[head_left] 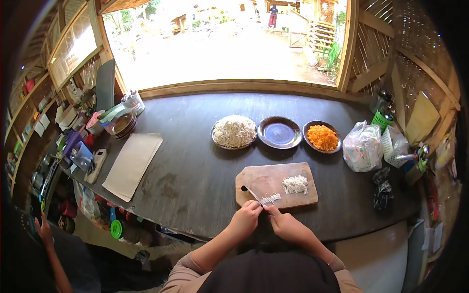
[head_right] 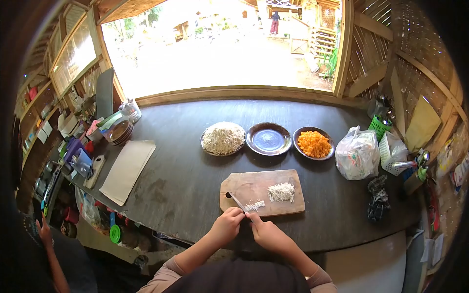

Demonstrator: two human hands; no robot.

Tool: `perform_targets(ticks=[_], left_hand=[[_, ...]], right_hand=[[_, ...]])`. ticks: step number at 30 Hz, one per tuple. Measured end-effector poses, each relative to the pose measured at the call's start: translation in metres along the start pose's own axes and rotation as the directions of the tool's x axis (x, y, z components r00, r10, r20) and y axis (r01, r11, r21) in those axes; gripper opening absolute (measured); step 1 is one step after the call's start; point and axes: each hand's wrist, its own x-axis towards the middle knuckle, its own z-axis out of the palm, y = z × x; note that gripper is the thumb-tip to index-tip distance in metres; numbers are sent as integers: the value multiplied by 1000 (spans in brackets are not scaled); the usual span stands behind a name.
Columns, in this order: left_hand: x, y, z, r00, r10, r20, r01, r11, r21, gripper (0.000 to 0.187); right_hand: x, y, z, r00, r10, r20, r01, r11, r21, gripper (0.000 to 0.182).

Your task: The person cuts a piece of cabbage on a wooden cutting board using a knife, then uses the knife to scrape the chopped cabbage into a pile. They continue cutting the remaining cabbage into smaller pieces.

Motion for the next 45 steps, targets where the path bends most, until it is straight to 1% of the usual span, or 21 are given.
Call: perform_targets(ticks=[1, 5, 7, 8, 11, 13, 17, 22, 23, 25, 26, 28, 30, 34, 35, 37, 38, 40, 43, 44, 45], left_hand=[[0, 1, 0, 1000, 0, 2, 0, 1000, -1, 24], [-2, -1, 1, 1000, -31, 5, 31, 999, -20, 24], [-2, -3, 2, 1000, -28, 13, 29, 1000, -9, 24], [-2, -2, 1, 999, -37, 20, 37, 999, -10, 25], [0, 3, -5, 999, -45, 25, 46, 999, -23, 24], [-1, 5, -4, 999, -40, 24, 40, 999, -32, 24], [-1, 0, -1, 1000, -13, -8, 13, 1000, -12, 23], [1, 2, -4, 1000, 5, 5, -4, 1000, -7, 23], [1, 4, -6, 1000, -4, -1, 4, 1000, -16, 22], [-1, 6, -6, 1000, -11, -4, 11, 1000, -25, 22], [-1, 6, -6, 999, -33, 20, 33, 999, -23, 23], [0, 4, -4, 998, -52, 39, 53, 998, -19, 25], [0, 0, -1, 1000, -1, -18, 1, 1000, 1, 22], [0, 3, -5, 1000, -3, -9, 3, 1000, -6, 22], [0, 4, -5, 1000, -23, -1, 23, 1000, -9, 22], [-1, 5, -3, 999, -41, 10, 41, 999, -11, 22], [-2, 3, -2, 999, -28, 16, 28, 1000, -5, 22], [0, -1, -2, 1000, -11, 15, 11, 1000, 7, 22], [-2, 0, -2, 1000, 20, 2, -20, 999, 32, 23], [-3, 2, -3, 1000, -2, 4, 2, 1000, 17, 23], [-3, 3, -3, 1000, -25, 4, 25, 1000, 1, 24]], right_hand=[[3, -5, -1, 991, 114, 66, -111, 993, -41, 36], [0, 10, 3, 999, 27, 18, -26, 1000, -13, 36], [-5, 35, 14, 943, -290, -161, 295, 956, 7, 36], [-5, 37, 15, 945, -288, -158, 293, 956, 9, 36], [-3, 18, 10, 989, -127, -73, 131, 990, 52, 37], [4, 2, 7, 996, 77, 33, -75, 996, -46, 35], [-3, 8, -1, 1000, 20, 17, -21, 999, 24, 35], [-3, 21, 9, 980, -179, -91, 184, 981, 60, 34], [0, 20, 9, 980, -177, -90, 183, 981, 60, 34], [2, -4, -2, 992, 97, 78, -99, 995, 12, 36], [1, 0, 0, 992, 98, 76, -100, 995, 14, 36], [-3, 10, 3, 997, -74, -20, 75, 995, 64, 36], [-12, 9, -2, 997, -74, -14, 75, 996, 48, 36], [-4, 16, 10, 992, -112, -54, 116, 990, 76, 35], [-2, 15, 10, 992, -111, -52, 115, 990, 76, 35], [1, -6, -1, 993, 90, 73, -89, 996, -17, 36], [1, 1, 3, 994, 88, 69, -87, 996, -14, 36], [0, 24, 12, 989, -135, -62, 138, 989, 46, 35], [-8, 32, 14, 959, -246, -141, 254, 966, 42, 34], [-7, 29, 15, 960, -243, -137, 251, 967, 43, 34], [-4, 18, 14, 988, -131, -78, 135, 990, 49, 34]])
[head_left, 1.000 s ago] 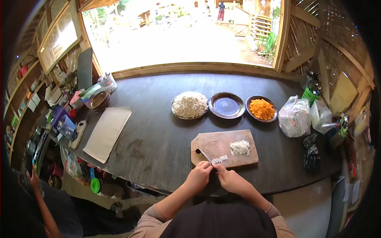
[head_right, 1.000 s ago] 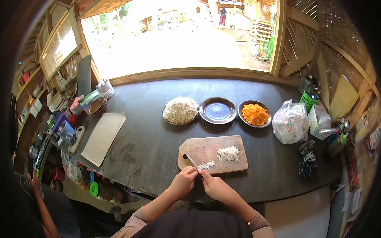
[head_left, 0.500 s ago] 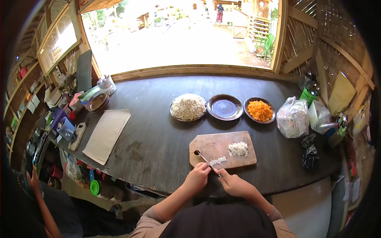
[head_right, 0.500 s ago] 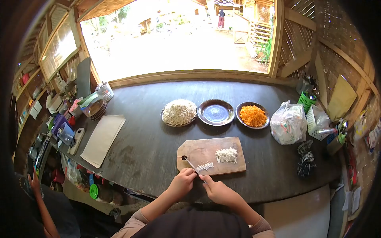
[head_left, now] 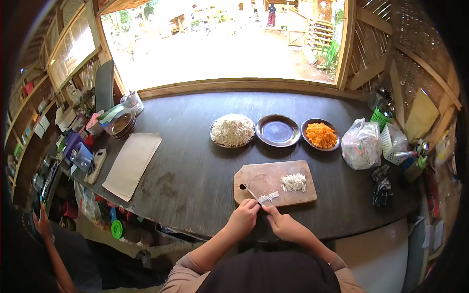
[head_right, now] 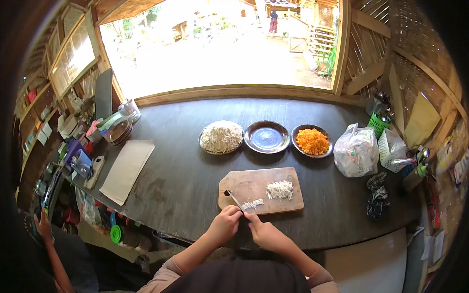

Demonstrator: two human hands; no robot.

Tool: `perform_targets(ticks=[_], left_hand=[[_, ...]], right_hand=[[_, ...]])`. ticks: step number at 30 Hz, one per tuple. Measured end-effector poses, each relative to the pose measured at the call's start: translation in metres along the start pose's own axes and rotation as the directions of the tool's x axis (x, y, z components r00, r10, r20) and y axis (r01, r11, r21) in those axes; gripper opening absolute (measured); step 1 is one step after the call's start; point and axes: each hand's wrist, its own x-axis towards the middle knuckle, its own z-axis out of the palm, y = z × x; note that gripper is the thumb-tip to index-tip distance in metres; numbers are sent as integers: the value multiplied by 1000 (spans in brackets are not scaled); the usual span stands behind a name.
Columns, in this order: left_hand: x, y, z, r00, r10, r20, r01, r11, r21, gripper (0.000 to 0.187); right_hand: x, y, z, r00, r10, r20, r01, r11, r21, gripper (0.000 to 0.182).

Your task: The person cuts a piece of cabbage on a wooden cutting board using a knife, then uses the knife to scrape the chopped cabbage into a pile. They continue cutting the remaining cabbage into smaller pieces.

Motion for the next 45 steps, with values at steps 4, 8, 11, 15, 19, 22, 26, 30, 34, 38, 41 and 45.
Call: perform_targets(ticks=[4, 8, 11, 15, 19, 22, 26, 30, 34, 38, 41, 45], left_hand=[[-2, -1, 2, 1000, -8, -29, 7, 1000, -17, 23], [-2, -5, 5, 998, 31, -57, -31, 999, 6, 23], [-3, -2, 3, 999, 31, -42, -31, 999, 9, 23], [-4, -2, 3, 999, 36, -22, -35, 999, 34, 26], [-4, -5, 6, 999, 31, -39, -30, 999, 27, 25], [-4, -1, 4, 999, 20, -30, -19, 1000, 25, 24], [-2, 3, -1, 1000, 5, 10, -6, 998, 63, 21], [-1, 5, -5, 999, -20, 48, 13, 990, 138, 19], [-1, 3, -5, 998, -11, 61, 2, 991, 133, 19], [-3, -1, 0, 999, 6, 36, -8, 997, 77, 23], [-2, -4, -3, 1000, 16, 22, -18, 996, 83, 24], [-2, -1, -8, 998, 21, 63, -26, 996, 80, 24]], right_hand=[[8, -16, -5, 986, 155, 61, -152, 987, -52, 36], [-5, 7, 1, 994, -96, -45, 96, 995, -11, 35], [-5, -7, -4, 1000, 11, 14, -11, 1000, 10, 35], [7, -11, -2, 989, 138, 56, -135, 989, -64, 36], [-3, 6, -3, 1000, -21, 8, 21, 1000, -1, 35], [-5, 0, -4, 998, 44, 40, -45, 999, 17, 34], [4, -23, -11, 956, 257, 142, -249, 966, -76, 36], [-5, 0, -12, 995, 75, 63, -75, 997, -2, 37], [-2, 4, -2, 995, 73, 64, -73, 997, -2, 39], [5, -12, -7, 976, 185, 112, -176, 981, -81, 40], [-2, 11, -3, 999, -34, 26, 34, 999, 7, 38], [-2, -9, -5, 988, 124, 97, -122, 992, -32, 39]])
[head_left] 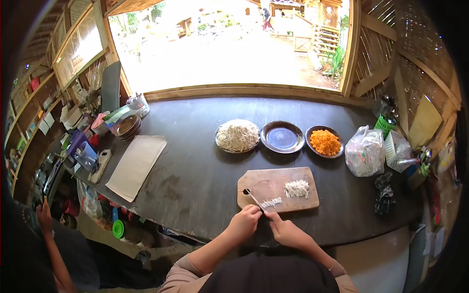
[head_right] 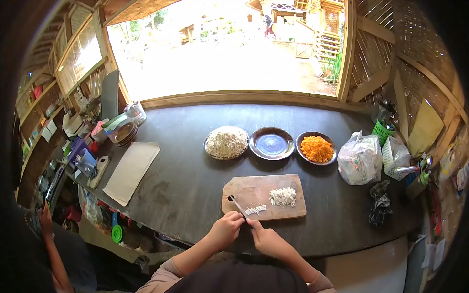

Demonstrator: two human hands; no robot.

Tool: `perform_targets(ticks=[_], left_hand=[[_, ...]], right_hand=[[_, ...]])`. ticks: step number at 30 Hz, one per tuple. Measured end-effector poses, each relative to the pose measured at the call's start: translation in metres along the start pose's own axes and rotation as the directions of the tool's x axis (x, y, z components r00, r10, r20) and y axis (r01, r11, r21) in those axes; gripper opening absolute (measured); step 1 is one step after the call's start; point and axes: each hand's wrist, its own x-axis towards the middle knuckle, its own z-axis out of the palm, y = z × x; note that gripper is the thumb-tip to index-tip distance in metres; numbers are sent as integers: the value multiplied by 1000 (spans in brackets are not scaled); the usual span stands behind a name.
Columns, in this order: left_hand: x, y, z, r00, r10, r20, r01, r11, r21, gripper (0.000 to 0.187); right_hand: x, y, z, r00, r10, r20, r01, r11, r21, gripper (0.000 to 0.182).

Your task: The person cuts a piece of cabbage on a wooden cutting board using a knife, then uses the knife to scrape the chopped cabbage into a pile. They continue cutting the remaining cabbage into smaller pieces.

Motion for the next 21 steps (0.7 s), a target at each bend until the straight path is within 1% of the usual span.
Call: perform_targets(ticks=[1, 2, 4, 5, 7, 10, 11, 13, 14, 16, 17, 19, 21], left_hand=[[0, 0, 1, 1000, 0, 1, 0, 1000, -6, 24], [0, -1, 2, 1000, -5, -2, 5, 1000, -17, 23], [-1, -3, 4, 1000, 1, 0, -1, 1000, -25, 22], [-2, -4, 6, 1000, 5, -16, -5, 1000, -21, 22], [1, -6, 6, 999, 15, -32, -16, 1000, -20, 22], [-1, -4, 5, 998, 2, -58, -4, 999, -32, 23], [-1, -4, 4, 999, 1, -45, -3, 999, -43, 23], [-2, -4, 2, 999, -2, -39, 0, 999, -50, 23], [-1, -4, 2, 999, -5, -33, 3, 999, -52, 23], [0, -5, 3, 999, 4, -33, -5, 999, -48, 23], [-2, -7, 5, 999, 14, -46, -16, 999, -37, 23], [-3, -6, 5, 998, 24, -55, -26, 999, -34, 23], [-2, -5, 3, 999, 4, -49, -7, 998, -67, 22]], right_hand=[[3, -7, -1, 998, 61, 17, -60, 998, -31, 39], [4, -12, -4, 998, 67, 16, -66, 997, -32, 39], [4, -22, -11, 986, 143, 83, -143, 990, -11, 38], [2, -18, -12, 987, 143, 69, -143, 990, -5, 38], [-6, -3, -11, 1000, 5, 26, -6, 1000, 22, 38], [-3, 7, -5, 1000, -15, 10, 14, 999, 33, 38], [0, 4, -5, 1000, -19, 20, 19, 1000, 23, 38], [6, -6, -4, 999, 23, 24, -24, 999, 34, 39], [7, -3, -3, 1000, 18, 21, -19, 999, 29, 39], [7, 6, -3, 997, -82, -13, 82, 996, 47, 40], [5, 6, -7, 996, -86, -21, 87, 995, 43, 40], [-7, -1, -13, 999, 12, 48, -14, 999, 45, 39], [-7, -8, -10, 998, 45, 50, -47, 998, 36, 39]])
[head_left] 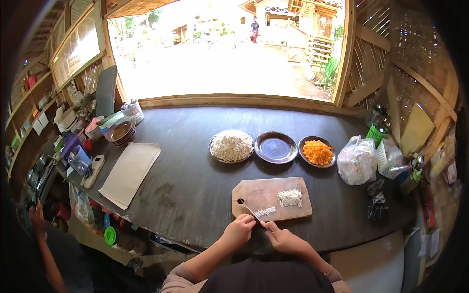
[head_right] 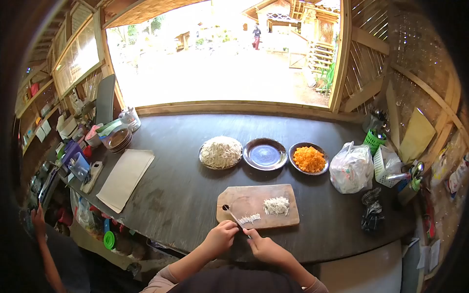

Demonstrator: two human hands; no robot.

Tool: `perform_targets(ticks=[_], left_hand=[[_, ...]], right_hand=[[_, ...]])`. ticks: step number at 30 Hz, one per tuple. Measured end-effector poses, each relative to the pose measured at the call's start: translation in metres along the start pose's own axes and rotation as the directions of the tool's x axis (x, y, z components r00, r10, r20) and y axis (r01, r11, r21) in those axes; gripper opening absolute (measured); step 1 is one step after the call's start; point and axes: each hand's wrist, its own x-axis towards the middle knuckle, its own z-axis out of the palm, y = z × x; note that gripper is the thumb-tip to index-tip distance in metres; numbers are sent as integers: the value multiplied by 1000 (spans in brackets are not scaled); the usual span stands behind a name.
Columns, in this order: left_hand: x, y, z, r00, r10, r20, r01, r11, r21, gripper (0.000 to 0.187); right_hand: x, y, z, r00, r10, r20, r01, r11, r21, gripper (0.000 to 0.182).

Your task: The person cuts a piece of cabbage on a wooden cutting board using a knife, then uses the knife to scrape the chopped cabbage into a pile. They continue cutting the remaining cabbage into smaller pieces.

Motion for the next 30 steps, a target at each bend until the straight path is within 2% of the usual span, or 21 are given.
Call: perform_targets(ticks=[2, 4, 7, 11, 15, 17, 19, 21, 22, 24, 27, 30], left_hand=[[1, -1, 0, 1000, 4, -9, -4, 1000, -7, 22], [1, 1, -1, 1000, 1, -4, -1, 1000, -17, 22], [1, 1, -5, 1000, -24, -13, 23, 998, -57, 22], [2, -3, -3, 1000, -30, -6, 29, 993, -117, 23], [2, -1, -4, 999, -51, 0, 51, 990, -131, 24], [1, -1, -3, 999, -45, 3, 45, 992, -120, 24], [4, -3, -4, 999, -38, -6, 37, 994, -107, 24], [2, -3, -2, 999, -35, -24, 32, 993, -114, 23], [2, -3, -2, 999, -38, -22, 35, 993, -116, 23], [3, -1, -4, 999, -37, -12, 36, 994, -104, 23], [3, 0, -4, 999, -54, 0, 53, 992, -115, 22], [2, -5, 0, 999, -20, -36, 16, 995, -95, 22]], right_hand=[[6, 2, 2, 1000, 27, 2, -27, 1000, -13, 39], [16, 15, 10, 997, -63, -45, 64, 997, 33, 39], [11, 23, 3, 992, -121, -20, 122, 991, 56, 39], [-3, 2, 1, 1000, 10, -8, -10, 1000, -4, 39], [14, 6, 10, 1000, 12, -28, -13, 1000, -24, 39], [18, 13, 8, 998, -51, -24, 52, 999, 10, 40], [7, 3, 0, 1000, -24, 12, 24, 1000, 8, 40], [-1, -5, -4, 996, 68, 58, -69, 998, 7, 40], [3, 2, 1, 996, 71, 61, -72, 997, 8, 40], [13, 12, 14, 997, -60, -50, 61, 998, 15, 40], [17, -3, 5, 1000, 10, -27, -10, 1000, -5, 38], [4, 1, -1, 999, -43, -9, 43, 999, -30, 37]])
